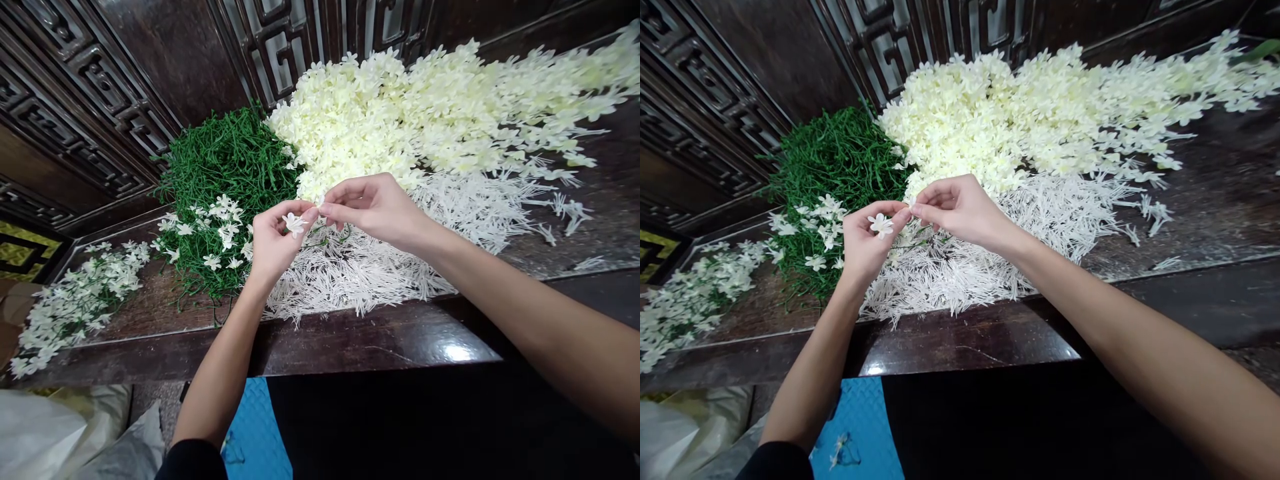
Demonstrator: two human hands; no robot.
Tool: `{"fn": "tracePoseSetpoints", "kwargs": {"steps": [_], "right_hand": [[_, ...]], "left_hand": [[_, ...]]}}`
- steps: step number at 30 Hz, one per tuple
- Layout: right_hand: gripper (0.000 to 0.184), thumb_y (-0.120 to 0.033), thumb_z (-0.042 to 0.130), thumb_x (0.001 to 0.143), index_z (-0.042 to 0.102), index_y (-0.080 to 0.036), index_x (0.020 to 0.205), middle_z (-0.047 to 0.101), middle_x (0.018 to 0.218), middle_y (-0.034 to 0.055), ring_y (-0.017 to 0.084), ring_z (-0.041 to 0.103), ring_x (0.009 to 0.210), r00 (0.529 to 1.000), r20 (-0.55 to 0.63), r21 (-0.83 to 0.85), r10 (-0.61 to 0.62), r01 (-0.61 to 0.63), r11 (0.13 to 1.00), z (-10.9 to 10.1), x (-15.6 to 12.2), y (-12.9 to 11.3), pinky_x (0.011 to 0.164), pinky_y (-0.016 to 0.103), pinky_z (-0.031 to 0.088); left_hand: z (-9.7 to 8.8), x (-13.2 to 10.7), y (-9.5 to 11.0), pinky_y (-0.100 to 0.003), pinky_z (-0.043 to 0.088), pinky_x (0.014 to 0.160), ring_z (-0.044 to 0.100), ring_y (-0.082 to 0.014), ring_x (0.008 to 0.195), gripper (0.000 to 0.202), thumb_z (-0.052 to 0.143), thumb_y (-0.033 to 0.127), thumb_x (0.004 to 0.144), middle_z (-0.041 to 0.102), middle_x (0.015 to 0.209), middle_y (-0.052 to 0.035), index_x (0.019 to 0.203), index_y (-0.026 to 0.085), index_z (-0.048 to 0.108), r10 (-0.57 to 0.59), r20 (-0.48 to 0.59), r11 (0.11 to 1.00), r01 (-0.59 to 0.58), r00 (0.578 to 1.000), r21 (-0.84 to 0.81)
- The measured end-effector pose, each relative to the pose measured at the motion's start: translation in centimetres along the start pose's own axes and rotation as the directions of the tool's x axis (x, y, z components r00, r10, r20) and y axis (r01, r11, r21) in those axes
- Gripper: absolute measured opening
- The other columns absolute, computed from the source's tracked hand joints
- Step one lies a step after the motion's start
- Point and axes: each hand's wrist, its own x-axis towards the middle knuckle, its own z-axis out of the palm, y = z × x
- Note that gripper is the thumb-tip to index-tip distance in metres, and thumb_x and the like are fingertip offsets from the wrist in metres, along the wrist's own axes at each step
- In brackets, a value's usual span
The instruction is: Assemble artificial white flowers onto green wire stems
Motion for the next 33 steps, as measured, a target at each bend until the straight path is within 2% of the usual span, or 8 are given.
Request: {"fn": "tracePoseSetpoints", "kwargs": {"steps": [4,10,16,20,22,28,30,33], "right_hand": [[0.02,-0.035,0.079,0.081,0.072,-0.017,0.081,0.07,0.075,0.0046,0.015,0.063,0.066,1.0,0.005,-0.022,0.011,-0.011,1.0,-0.3,0.1,-0.1,0.071,0.036,0.056],[0.018,-0.03,0.077,0.082,0.068,-0.016,0.077,0.067,0.074,0.0048,0.015,0.061,0.063,1.0,-0.005,-0.091,0.026,-0.026,0.995,-0.9,0.3,-0.1,0.07,0.039,0.054],[0.019,-0.034,0.075,0.083,0.068,-0.017,0.082,0.074,0.082,0.0066,0.015,0.068,0.061,0.975,0.185,-0.085,0.119,-0.105,0.991,-0.8,0.2,0.0,0.067,0.038,0.059],[0.016,-0.031,0.076,0.082,0.068,-0.018,0.079,0.075,0.082,0.0061,0.019,0.075,0.077,0.954,0.28,-0.023,0.104,-0.102,0.995,-0.7,0.2,0.5,0.078,0.038,0.061],[0.014,-0.029,0.076,0.083,0.069,-0.018,0.079,0.075,0.082,0.0057,0.019,0.075,0.08,0.958,0.276,0.004,0.073,-0.077,0.997,-0.7,0.3,0.6,0.082,0.038,0.06],[0.016,-0.031,0.076,0.083,0.069,-0.018,0.077,0.074,0.079,0.0062,0.02,0.074,0.079,0.986,0.164,-0.018,0.042,-0.039,0.999,-0.8,0.2,0.2,0.085,0.043,0.059],[0.019,-0.034,0.075,0.083,0.07,-0.018,0.077,0.074,0.079,0.0064,0.02,0.073,0.077,0.991,0.128,-0.047,0.038,-0.032,0.998,-0.8,0.2,0.0,0.083,0.044,0.059],[0.02,-0.036,0.075,0.082,0.071,-0.017,0.078,0.073,0.081,0.0062,0.02,0.071,0.076,0.994,0.105,-0.07,0.022,-0.015,0.997,-0.7,0.1,0.0,0.081,0.044,0.058]], "left_hand": [[-0.1,0.0,-0.2,-0.026,0.048,0.055,0.06,-0.0126,0.062,0.018,0.08,0.037,0.073,0.072,0.075,-0.0023,0.079,0.021,0.074,-0.029,0.018,1.0,0.029,0.999,0.005],[-0.3,0.4,-1.1,-0.025,0.034,0.045,0.044,-0.0089,0.051,0.02,0.077,0.04,0.076,0.062,0.064,-0.0011,0.08,0.021,0.074,-0.183,-0.005,0.976,0.181,0.983,-0.123],[-0.3,0.7,-1.1,-0.023,0.038,0.047,0.045,-0.0078,0.052,0.01,0.073,0.032,0.077,0.06,0.066,-0.0006,0.076,0.022,0.074,-0.279,-0.027,0.94,0.267,0.96,-0.214],[-0.3,0.6,-1.2,-0.023,0.042,0.05,0.052,-0.0087,0.059,0.007,0.071,0.028,0.079,0.063,0.074,-0.0021,0.081,0.021,0.073,-0.284,-0.028,0.935,0.271,0.958,-0.227],[-0.3,0.6,-1.3,-0.023,0.046,0.053,0.057,-0.01,0.064,0.015,0.07,0.027,0.079,0.065,0.081,-0.0029,0.093,0.022,0.07,-0.271,-0.027,0.942,0.26,0.962,-0.214],[-0.2,0.2,-1.1,-0.027,0.054,0.065,0.066,-0.0145,0.074,0.074,0.079,0.028,0.073,0.067,0.084,-0.001,0.135,0.025,0.038,-0.103,0.067,0.982,0.112,0.992,-0.155],[-0.2,0.1,-0.8,-0.027,0.054,0.064,0.066,-0.0143,0.072,0.081,0.084,0.027,0.068,0.067,0.081,0.0001,0.134,0.024,0.037,-0.078,0.102,0.985,0.092,0.992,-0.145],[-0.3,0.1,-0.4,-0.025,0.053,0.061,0.066,-0.0132,0.069,0.066,0.087,0.023,0.062,0.067,0.077,0.0008,0.117,0.021,0.05,-0.125,0.146,0.982,0.143,0.981,-0.123]]}}
